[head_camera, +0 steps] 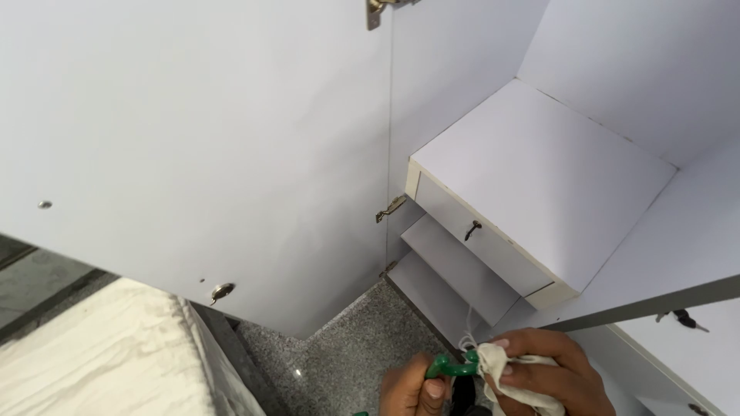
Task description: Clean a green plastic clothes hanger using a white wiping cloth.
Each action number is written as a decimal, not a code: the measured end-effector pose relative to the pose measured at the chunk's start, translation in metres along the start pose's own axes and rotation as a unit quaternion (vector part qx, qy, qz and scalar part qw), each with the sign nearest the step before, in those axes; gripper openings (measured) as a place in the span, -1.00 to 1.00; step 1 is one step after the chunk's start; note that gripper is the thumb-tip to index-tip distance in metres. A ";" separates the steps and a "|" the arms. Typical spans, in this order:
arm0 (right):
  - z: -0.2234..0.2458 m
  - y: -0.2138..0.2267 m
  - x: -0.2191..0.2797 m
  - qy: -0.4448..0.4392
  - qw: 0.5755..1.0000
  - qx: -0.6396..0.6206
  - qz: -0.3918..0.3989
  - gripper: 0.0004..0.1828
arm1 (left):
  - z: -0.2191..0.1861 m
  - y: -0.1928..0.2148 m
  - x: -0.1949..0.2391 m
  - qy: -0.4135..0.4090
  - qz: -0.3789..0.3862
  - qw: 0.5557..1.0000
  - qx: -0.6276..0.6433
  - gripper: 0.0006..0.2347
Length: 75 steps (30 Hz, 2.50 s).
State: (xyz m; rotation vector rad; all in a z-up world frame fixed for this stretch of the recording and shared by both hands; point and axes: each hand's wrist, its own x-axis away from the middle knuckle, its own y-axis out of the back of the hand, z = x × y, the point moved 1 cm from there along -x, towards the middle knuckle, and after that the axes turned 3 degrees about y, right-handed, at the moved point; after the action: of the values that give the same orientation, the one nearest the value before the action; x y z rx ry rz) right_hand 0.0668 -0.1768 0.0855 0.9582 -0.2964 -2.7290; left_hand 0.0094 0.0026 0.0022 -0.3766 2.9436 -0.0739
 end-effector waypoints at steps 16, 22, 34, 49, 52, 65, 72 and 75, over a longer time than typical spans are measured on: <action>-0.007 -0.006 0.003 0.005 0.999 -0.042 -0.028 -0.67 | 0.001 0.002 0.008 0.034 0.017 0.999 -0.002 -0.49; 0.005 -0.009 -0.005 -0.013 0.997 -0.028 -0.069 -0.70 | -0.011 0.003 0.001 0.034 0.059 0.998 -0.008 -0.50; -0.044 0.010 0.013 -0.013 1.000 -0.020 0.007 -0.70 | 0.005 -0.001 -0.001 0.090 0.084 0.992 -0.042 -0.42; -0.019 -0.013 0.007 -0.036 0.986 -0.134 -0.092 -0.79 | 0.017 -0.001 0.009 0.025 0.071 0.997 -0.019 -0.43; -0.012 -0.008 0.004 -0.084 0.976 -0.166 -0.110 -0.77 | 0.025 -0.004 0.012 0.006 0.078 0.997 -0.028 -0.43; -0.011 -0.004 0.004 -0.125 0.974 -0.185 -0.028 -0.76 | 0.032 0.011 0.015 0.037 0.061 0.997 0.007 -0.48; -0.005 0.013 -0.006 -0.071 0.983 -0.168 0.020 -0.71 | -0.045 -0.002 -0.011 -0.014 -0.024 0.999 -0.036 -0.42; -0.014 0.019 -0.006 -0.042 0.979 -0.190 0.054 -0.69 | -0.051 -0.016 -0.009 -0.071 -0.032 0.994 -0.072 -0.52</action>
State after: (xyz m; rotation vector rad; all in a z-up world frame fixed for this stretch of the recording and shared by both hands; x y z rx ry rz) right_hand 0.0832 -0.1951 0.0829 0.7004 0.1516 -2.5958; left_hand 0.0132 -0.0090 0.0552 -0.4754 2.8047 0.1511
